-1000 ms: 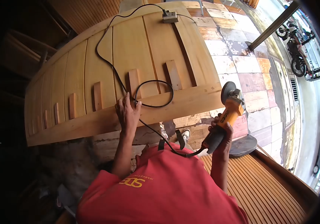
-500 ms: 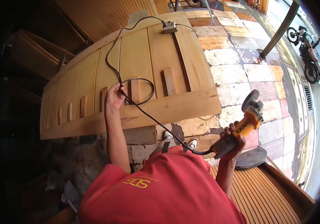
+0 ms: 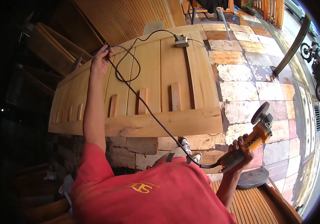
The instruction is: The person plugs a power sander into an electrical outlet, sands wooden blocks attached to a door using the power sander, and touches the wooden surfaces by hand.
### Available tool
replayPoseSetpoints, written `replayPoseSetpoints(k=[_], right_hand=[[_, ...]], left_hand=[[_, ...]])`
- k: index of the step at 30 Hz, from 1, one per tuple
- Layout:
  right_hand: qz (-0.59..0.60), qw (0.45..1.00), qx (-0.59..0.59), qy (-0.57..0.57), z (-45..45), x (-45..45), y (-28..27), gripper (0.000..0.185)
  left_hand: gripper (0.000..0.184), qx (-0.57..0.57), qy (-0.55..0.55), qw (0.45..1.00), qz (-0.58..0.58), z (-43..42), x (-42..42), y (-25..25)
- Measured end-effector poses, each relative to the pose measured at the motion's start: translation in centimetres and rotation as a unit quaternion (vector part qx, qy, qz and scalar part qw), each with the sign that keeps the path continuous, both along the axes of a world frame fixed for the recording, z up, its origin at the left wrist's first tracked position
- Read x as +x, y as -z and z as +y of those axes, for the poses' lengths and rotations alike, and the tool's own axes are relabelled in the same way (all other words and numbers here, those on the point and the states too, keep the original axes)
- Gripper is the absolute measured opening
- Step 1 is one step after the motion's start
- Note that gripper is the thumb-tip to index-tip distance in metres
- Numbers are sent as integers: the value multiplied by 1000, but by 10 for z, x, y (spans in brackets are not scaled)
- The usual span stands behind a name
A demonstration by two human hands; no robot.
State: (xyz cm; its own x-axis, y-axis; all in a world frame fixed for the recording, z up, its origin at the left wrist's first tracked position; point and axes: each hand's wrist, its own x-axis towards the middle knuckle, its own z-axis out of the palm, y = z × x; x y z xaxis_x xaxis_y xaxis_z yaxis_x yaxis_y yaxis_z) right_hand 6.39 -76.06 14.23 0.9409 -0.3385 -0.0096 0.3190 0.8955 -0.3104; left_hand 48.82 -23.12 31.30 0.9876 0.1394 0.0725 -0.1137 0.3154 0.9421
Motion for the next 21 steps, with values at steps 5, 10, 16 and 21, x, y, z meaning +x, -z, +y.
replayPoseSetpoints(k=[5, 10, 16, 21], right_hand=[[-10, 1000, -17, 19, 5, 33, -14, 64], [8, 990, -115, 77, -22, 44, -46, 53], [45, 969, -205, 127, -85, 25, -64, 52], [58, 961, -251, 99, -137, 31, -65, 55]], left_hand=[[41, -134, 124, 978, -104, -121, 29, 33], [53, -262, 161, 951, -16, -274, -12, 110], [84, -394, 243, 886, 44, -414, -38, 130], [28, -530, 322, 782, 57, -492, 21, 116]])
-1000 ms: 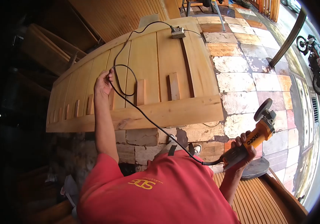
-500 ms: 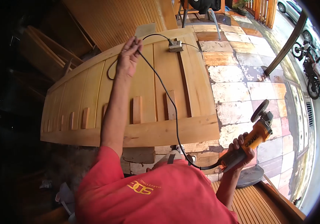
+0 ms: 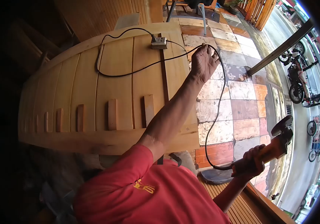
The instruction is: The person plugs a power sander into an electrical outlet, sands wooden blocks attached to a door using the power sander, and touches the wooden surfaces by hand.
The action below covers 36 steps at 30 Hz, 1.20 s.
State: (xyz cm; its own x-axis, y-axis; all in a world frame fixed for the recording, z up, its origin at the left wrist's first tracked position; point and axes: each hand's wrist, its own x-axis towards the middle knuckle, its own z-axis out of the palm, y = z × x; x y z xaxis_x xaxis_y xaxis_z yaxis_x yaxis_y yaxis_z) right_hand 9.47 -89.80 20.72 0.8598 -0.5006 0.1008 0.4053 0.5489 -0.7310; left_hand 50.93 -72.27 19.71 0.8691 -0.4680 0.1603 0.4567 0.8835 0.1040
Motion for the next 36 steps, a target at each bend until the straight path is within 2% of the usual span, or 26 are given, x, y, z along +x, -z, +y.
replayPoseSetpoints(k=[1, 2, 3, 4, 5, 6, 8, 10, 11, 12, 13, 15, 17, 18, 19, 20, 21, 23, 25, 27, 30, 31, 33, 34, 35, 36], right_hand=[[10, 1000, -21, -9, -13, 6, 5, 56], [19, 999, -41, -21, -28, 13, 9, 57], [23, 998, -49, -45, -40, 20, 15, 60], [27, 995, -56, -73, -48, 31, 18, 64], [69, 990, -96, -81, -63, 38, 24, 70], [110, 980, -136, -91, -78, 45, 31, 76], [141, 963, -186, -133, -85, 71, 40, 76], [215, 938, -212, -168, -77, 97, 36, 70], [217, 928, -210, -218, -81, 109, 48, 63], [231, 920, -193, -252, -75, 122, 54, 62], [227, 917, -172, -279, -63, 132, 57, 60], [201, 915, -128, -325, -37, 154, 63, 56], [151, 935, -110, -303, -10, 173, 80, 64], [161, 926, -117, -320, 3, 180, 69, 71], [172, 917, -125, -337, 13, 186, 58, 78], [157, 914, -139, -346, 21, 193, 62, 89], [141, 912, -155, -353, 26, 200, 67, 92], [115, 901, -154, -388, 28, 205, 73, 90], [109, 894, -146, -410, 36, 204, 71, 94], [116, 885, -151, -425, 40, 198, 65, 99], [125, 872, -176, -440, 50, 187, 51, 104], [141, 874, -165, -435, 54, 185, 57, 87], [167, 893, -103, -404, 63, 184, 55, 52], [171, 892, -69, -414, 62, 186, 66, 45], [181, 878, 12, -444, 61, 189, 77, 50], [184, 871, 72, -450, 62, 188, 76, 56]], left_hand=[[39, 105, 25, 994, 22, -16, 19, 14], [54, 319, 35, 946, -46, -18, 15, 23], [69, 518, 44, 848, -106, -10, 5, 24], [80, 658, 53, 703, -265, -3, 16, 57], [72, 747, -3, 605, -275, 12, -10, 61], [59, 754, -105, 565, -317, 24, -28, 81], [43, 701, -177, 654, -224, 43, -86, 94], [34, 657, -84, 737, -134, 56, -149, 95], [34, 644, -88, 746, -146, 54, -184, 93], [36, 606, -58, 783, -123, 51, -211, 98], [40, 561, 5, 825, -60, 44, -233, 101], [59, 602, -26, 792, -97, 27, -261, 78], [82, 577, -37, 802, -147, 7, -273, 85], [98, 551, 6, 816, -176, 5, -271, 83], [107, 494, 22, 859, -132, 4, -272, 64], [104, 573, -22, 803, -159, 2, -274, 62], [102, 646, -64, 738, -185, 1, -274, 57], [90, 668, -63, 728, -143, 10, -270, 48], [81, 705, -114, 685, -146, 15, -272, 45], [73, 747, -214, 601, -187, 12, -280, 46], [78, 778, -273, 529, -200, 24, -283, 44], [79, 761, -301, 537, -205, 30, -282, 38], [78, 760, -269, 552, -214, 38, -281, 36], [76, 767, -266, 541, -220, 41, -281, 31], [69, 770, -241, 552, -210, 45, -284, 24], [64, 759, -188, 588, -206, 51, -283, 23]])
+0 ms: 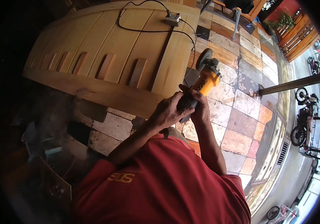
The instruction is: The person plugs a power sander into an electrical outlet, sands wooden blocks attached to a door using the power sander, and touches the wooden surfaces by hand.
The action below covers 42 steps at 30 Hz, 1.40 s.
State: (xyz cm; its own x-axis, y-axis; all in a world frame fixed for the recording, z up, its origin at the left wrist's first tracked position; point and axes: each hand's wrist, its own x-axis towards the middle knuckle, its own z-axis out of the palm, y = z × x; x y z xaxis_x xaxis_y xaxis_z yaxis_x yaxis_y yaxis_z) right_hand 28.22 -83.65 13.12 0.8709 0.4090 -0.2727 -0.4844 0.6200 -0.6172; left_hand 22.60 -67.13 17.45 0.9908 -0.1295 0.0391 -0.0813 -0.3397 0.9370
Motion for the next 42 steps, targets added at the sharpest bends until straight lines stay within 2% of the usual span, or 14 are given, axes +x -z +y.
replayPoseSetpoints(k=[2, 3, 5, 8, 11, 15, 18, 21, 28, 32, 36, 39, 40, 42], right_hand=[[26, 999, 46, 10, 5, -1, -5, 61], [24, 999, 39, 18, 5, 0, -8, 60], [7, 997, 59, 51, 7, 0, -2, 34], [37, 996, 15, 83, 4, -2, -7, 32], [36, 994, 77, 62, 1, -1, -1, 33], [43, 994, 54, 79, 5, -8, -3, 34], [43, 994, 77, 58, 2, -9, 2, 32], [48, 995, 80, 46, 0, -2, 6, 29], [51, 992, 117, 19, -5, 6, 4, 22], [46, 984, 164, -48, -15, 14, 13, 23], [-34, 985, -166, -37, -10, 6, -35, 31], [-92, 979, -147, -103, -9, 13, -40, 30], [-89, 975, -158, -128, -8, 17, -46, 30], [-123, 954, -223, -159, -3, 25, -49, 34]], left_hand=[[54, -56, 61, 989, 125, 18, -2, -19], [46, -108, 44, 991, 69, 20, -3, 9], [43, -136, -2, 990, 43, 24, -16, 13], [47, -97, 15, 995, -30, 24, -34, 0], [58, -86, 47, 994, 41, 22, -44, -3], [73, -200, 15, 977, 67, 10, -52, 13], [80, -70, 32, 997, 26, 8, -56, 8], [79, 72, -21, 984, -160, -3, -59, 10], [53, -107, 0, 986, 126, -12, -47, 26], [49, -121, 28, 980, 157, -16, -43, 30], [47, -122, -37, 985, 119, -34, -47, 35], [57, -111, -33, 988, 101, -38, -49, 36], [60, -115, -3, 979, 166, -36, -50, 32], [59, -286, -9, 946, 152, -37, -55, 41]])
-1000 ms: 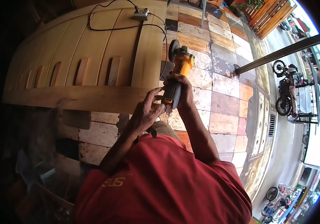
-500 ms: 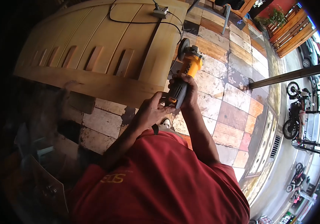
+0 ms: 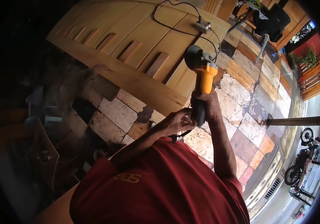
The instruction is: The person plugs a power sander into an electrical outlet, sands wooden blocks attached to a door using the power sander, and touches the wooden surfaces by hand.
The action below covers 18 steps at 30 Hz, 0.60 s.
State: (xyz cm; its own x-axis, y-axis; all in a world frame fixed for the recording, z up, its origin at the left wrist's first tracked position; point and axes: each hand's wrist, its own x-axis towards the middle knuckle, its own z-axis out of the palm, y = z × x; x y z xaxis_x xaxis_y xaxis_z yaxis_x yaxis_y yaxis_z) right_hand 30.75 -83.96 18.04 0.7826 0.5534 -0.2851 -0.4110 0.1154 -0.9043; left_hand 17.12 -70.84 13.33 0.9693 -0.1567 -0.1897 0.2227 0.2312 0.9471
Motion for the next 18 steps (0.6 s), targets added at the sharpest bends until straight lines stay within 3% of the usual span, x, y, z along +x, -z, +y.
replayPoseSetpoints(k=[2, 3, 5, 8, 11, 13, 18], right_hand=[[-34, 997, -53, -44, 3, 7, -5, 46], [-58, 993, -75, -73, 7, 8, -7, 47], [-105, 979, -118, -131, 17, 8, -8, 51], [-239, 931, -179, -211, 26, 13, 29, 65], [-330, 866, -256, -276, 47, 3, 14, 67], [-372, 826, -285, -312, 57, 1, 17, 64], [-381, 809, -266, -359, 73, 2, 21, 53]], left_hand=[[57, -125, -75, 989, -6, -2, -2, 38], [52, -63, -106, 992, 34, 7, 2, 38], [49, -168, -178, 968, 55, 16, 1, 36], [48, -216, -249, 942, 60, 15, 7, 22], [59, -169, -306, 934, 71, 13, 7, 8], [56, -119, -334, 933, 60, 11, 5, 11], [58, -104, -380, 915, 83, 13, 2, 19]])
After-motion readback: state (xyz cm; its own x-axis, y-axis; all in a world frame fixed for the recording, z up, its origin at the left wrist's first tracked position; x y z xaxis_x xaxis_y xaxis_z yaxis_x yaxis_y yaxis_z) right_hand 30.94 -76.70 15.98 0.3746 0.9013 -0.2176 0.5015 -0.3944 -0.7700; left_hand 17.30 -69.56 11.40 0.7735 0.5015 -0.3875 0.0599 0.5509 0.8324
